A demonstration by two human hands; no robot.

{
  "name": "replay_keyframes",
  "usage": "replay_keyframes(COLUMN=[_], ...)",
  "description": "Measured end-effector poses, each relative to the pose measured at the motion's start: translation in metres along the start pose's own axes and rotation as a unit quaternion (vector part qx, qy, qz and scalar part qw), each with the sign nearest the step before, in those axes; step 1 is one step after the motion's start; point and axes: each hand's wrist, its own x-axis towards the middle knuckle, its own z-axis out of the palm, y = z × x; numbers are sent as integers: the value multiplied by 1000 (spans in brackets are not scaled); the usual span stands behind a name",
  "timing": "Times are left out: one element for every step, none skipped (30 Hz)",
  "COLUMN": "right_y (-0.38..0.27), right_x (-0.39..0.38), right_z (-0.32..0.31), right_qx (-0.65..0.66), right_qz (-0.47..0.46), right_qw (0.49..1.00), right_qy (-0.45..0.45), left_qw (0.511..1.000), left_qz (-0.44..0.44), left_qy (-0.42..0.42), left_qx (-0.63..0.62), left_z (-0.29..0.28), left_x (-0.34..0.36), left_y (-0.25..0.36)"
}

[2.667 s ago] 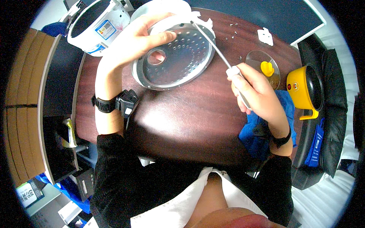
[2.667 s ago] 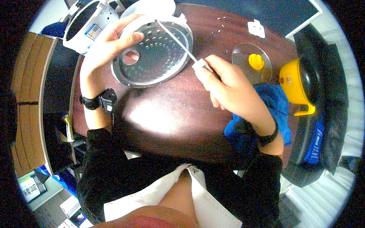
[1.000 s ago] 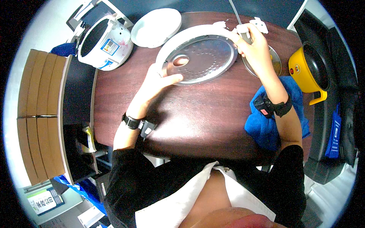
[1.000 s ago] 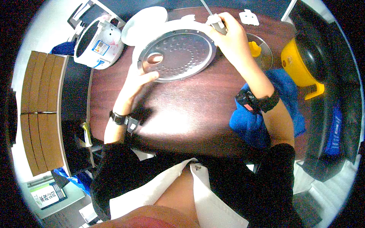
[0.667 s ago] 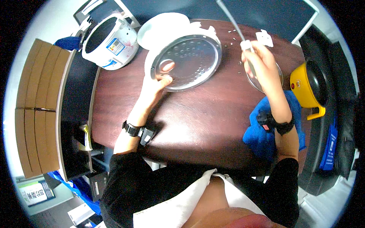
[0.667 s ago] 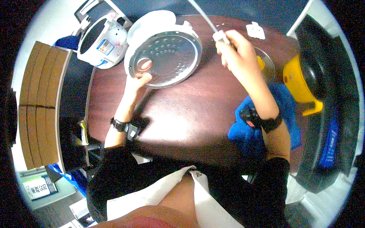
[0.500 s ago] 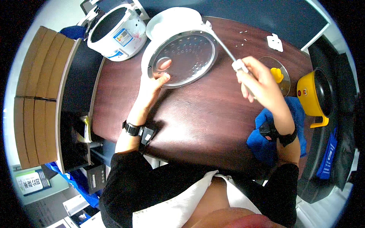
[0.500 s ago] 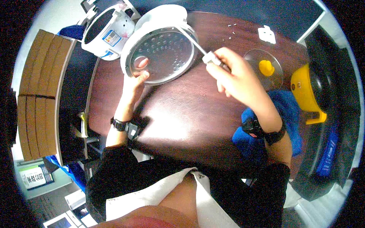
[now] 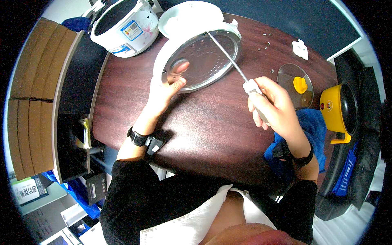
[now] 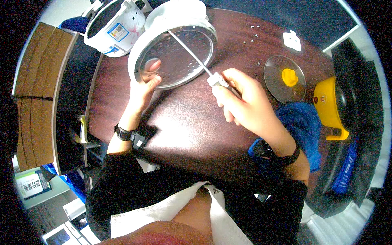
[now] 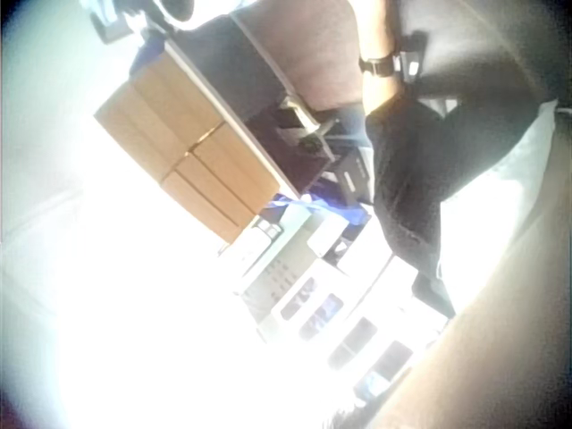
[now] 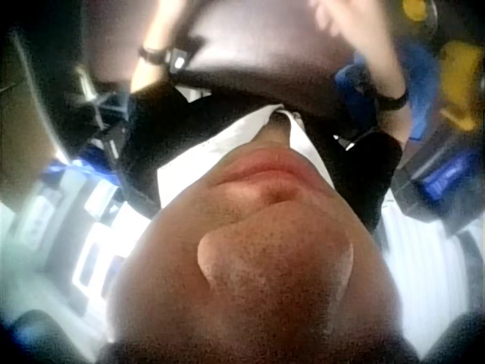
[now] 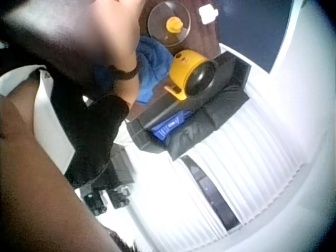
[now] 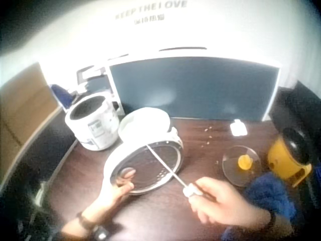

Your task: The person uses a screwdriver to remove screws from a white circular appliance lid. They repeatedly insert the screwdriver into screw holes, turn it, and remove screws, placing them on the table. The person handles the lid and screwdriver throughout the clip.

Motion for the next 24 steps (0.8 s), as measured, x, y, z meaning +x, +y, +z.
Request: replay_keyframes(right_y=[1, 1, 1, 1, 0, 0, -1, -1, -1, -1, -1, -1, -1, -1, 0, 1, 2, 2, 1, 1, 2, -1, -4, -7], right_x=[0, -1, -1, -2, -3, -3, -4, -5, -6, -7, -7, -7, -6, -6, -5, -4, -4, -4, -4, -4, -5, -6, -6, -7], right_z=[1, 2, 2, 1, 1, 2, 5, 7, 8, 7, 8, 8, 8, 8, 9, 9, 9, 9, 9, 9, 8, 8, 7, 7], right_qx=[7, 15, 18, 21, 25, 22, 21, 19, 18, 17, 17, 21, 23, 25, 29, 31, 33, 35, 36, 36, 24, 29, 32, 35], right_qz=[0, 0, 11, 22, 34, 31, 28, 24, 27, 29, 31, 32, 34, 36, 39, 41, 42, 43, 41, 39, 30, 41, 50, 60], right_qw=[1000, 1000, 1000, 999, 999, 999, 999, 999, 999, 999, 999, 999, 999, 999, 999, 998, 998, 998, 998, 998, 999, 998, 997, 997], right_qy=[-3, -6, -12, -18, -23, -23, -22, -21, -19, -17, -14, -15, -18, -21, -23, -25, -26, -26, -24, -21, -28, -36, -40, -44], left_qw=[1000, 1000, 1000, 1000, 999, 1000, 1000, 1000, 1000, 1000, 1000, 999, 999, 999, 997, 996, 993, 994, 994, 995, 996, 997, 998, 1000], left_qz=[-2, -4, 4, 12, 20, 10, 0, -10, -10, -9, -9, -15, -21, -28, -48, -67, -85, -69, -49, -29, -29, -25, -6, 6], left_qy=[3, 5, 7, 8, 10, 11, 11, 12, 13, 14, 15, 17, 21, 25, 22, 18, 14, 17, 19, 21, 12, 6, 5, -19], left_qx=[15, 30, 11, -10, -30, -23, -14, -5, 3, 12, 20, 27, 33, 38, 52, 64, 77, 84, 91, 98, 83, 72, 69, 6], left_z=[-1, -2, -2, 1, 2, 1, -3, -5, -5, -4, -4, -4, -4, -4, -5, -8, -9, -8, -6, -4, -4, -5, 2, 8], left_x=[0, 0, -1, -2, -2, -2, -3, -3, -4, -3, -3, -3, -5, -5, -6, -6, -6, -7, -7, -9, -11, -14, -17, -18], left_y=[-2, -2, -2, -1, -2, -4, -7, -8, -9, -8, -7, -5, -3, -2, -1, 0, 0, 0, 0, 1, -3, -2, 5, 14])
